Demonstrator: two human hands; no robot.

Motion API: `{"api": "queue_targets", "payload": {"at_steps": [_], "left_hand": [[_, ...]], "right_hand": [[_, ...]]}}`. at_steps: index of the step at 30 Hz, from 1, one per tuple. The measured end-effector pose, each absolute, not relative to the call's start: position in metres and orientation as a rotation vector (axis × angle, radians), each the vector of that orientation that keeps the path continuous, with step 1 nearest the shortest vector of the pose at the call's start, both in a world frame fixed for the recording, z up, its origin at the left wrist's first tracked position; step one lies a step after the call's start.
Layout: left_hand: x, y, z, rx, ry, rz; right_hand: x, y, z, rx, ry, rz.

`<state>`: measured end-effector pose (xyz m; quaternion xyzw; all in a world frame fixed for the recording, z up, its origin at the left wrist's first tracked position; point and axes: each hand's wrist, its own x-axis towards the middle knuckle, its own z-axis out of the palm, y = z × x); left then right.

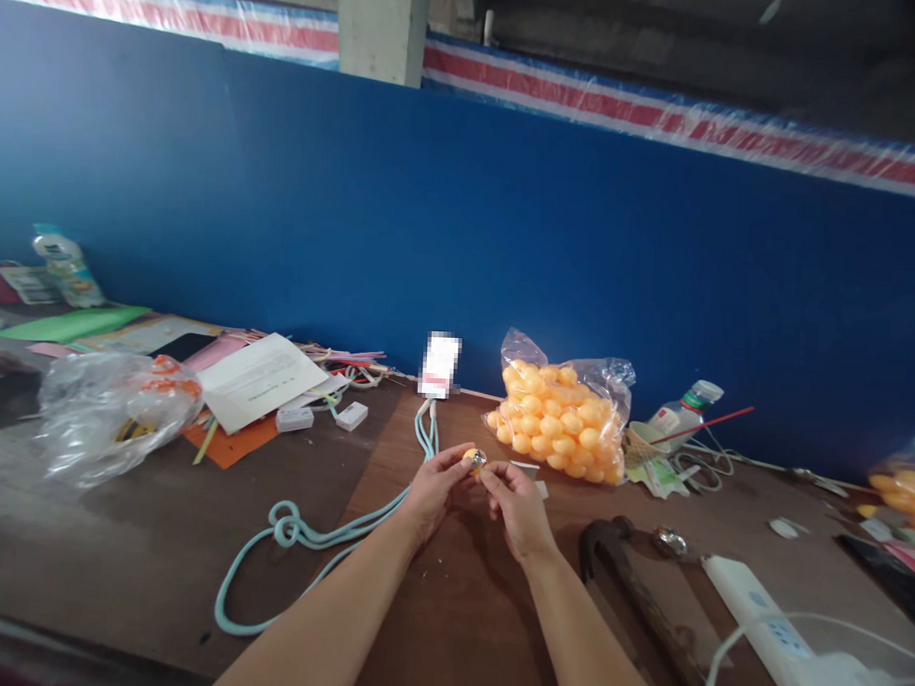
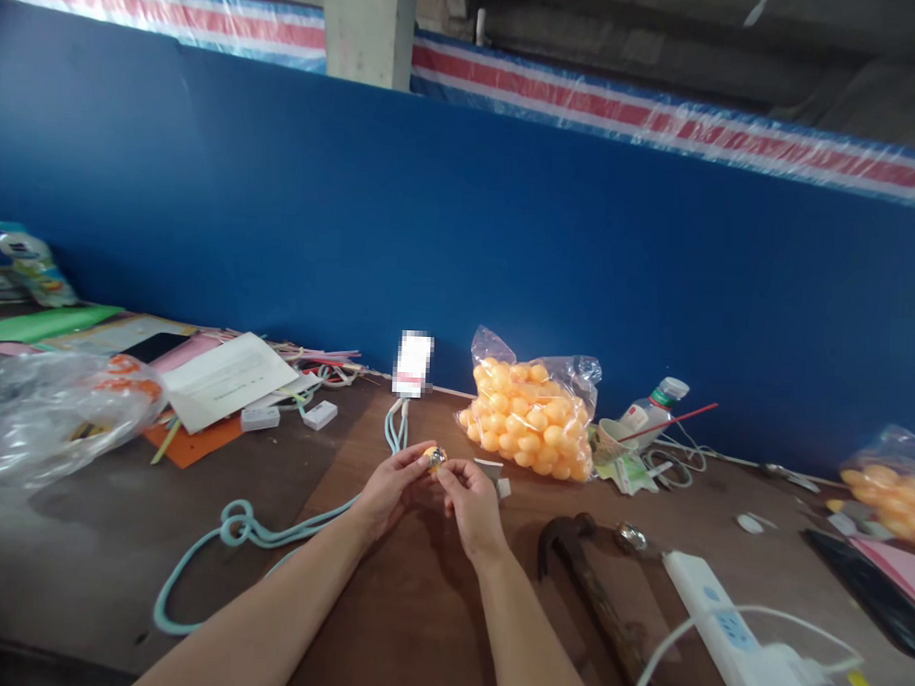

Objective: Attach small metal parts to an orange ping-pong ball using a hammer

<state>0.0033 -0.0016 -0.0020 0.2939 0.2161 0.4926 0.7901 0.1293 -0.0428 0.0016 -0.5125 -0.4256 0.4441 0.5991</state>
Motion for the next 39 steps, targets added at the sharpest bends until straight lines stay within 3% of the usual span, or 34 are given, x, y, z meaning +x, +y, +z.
{"api": "queue_targets", "payload": {"at_steps": [39], "left_hand": [[0.0039,0.0,-0.006,0.723,0.5,1.088]], "right_hand": [[0.1278,-0.043,0.0028,-1.149,-0.998,1.023]]}}
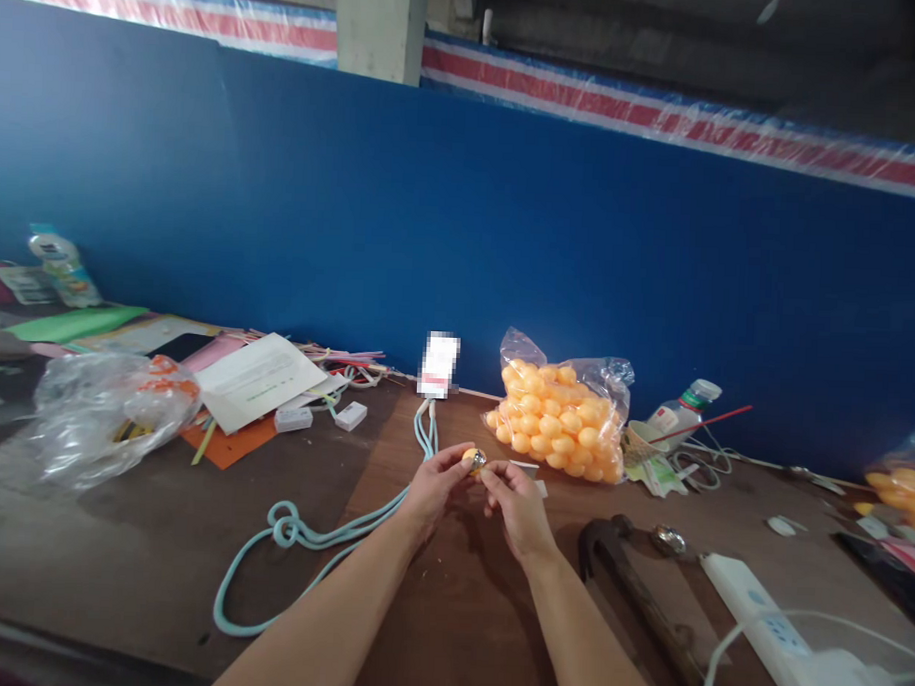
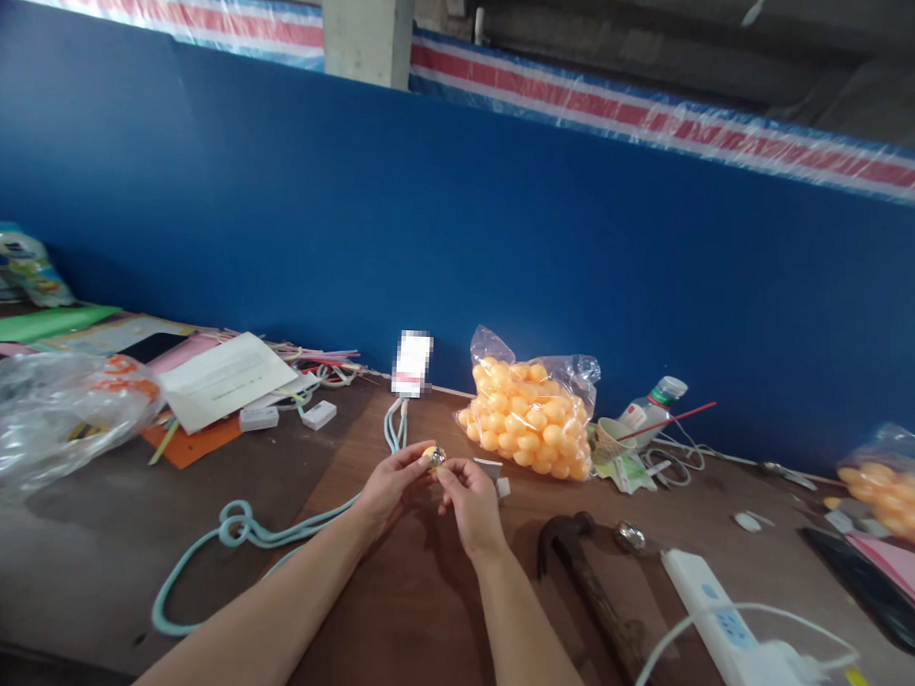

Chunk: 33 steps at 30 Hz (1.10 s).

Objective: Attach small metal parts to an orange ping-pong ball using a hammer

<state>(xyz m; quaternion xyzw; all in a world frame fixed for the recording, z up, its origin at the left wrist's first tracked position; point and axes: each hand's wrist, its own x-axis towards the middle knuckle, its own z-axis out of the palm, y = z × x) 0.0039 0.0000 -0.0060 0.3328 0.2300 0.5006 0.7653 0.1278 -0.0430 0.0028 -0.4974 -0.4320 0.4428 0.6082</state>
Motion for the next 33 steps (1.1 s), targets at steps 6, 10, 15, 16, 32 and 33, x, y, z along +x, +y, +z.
{"api": "queue_targets", "payload": {"at_steps": [6,10,15,16,32,33], "left_hand": [[0.0036,-0.0008,-0.0052,0.763,0.499,1.101],[0.0042,-0.001,-0.0052,0.784,0.512,1.123],[0.004,-0.0018,-0.0036,0.795,0.531,1.134],[0.0038,-0.0019,-0.0034,0.797,0.539,1.128],[0.002,-0.0009,-0.0069,0.79,0.558,1.097],[0.0019,-0.001,-0.0064,0.778,0.56,1.09]], "right_hand": [[0.1278,-0.0429,0.0026,-1.143,-0.995,1.028],[0.1269,-0.0432,0.0043,-1.142,-0.984,1.018],[0.1263,-0.0426,0.004,-1.157,-0.982,1.011],[0.1262,-0.0424,0.0036,-1.161,-0.978,1.01],[0.124,-0.042,0.0015,-1.125,-0.964,1.001],[0.124,-0.0418,0.001,-1.128,-0.965,1.0]]}}
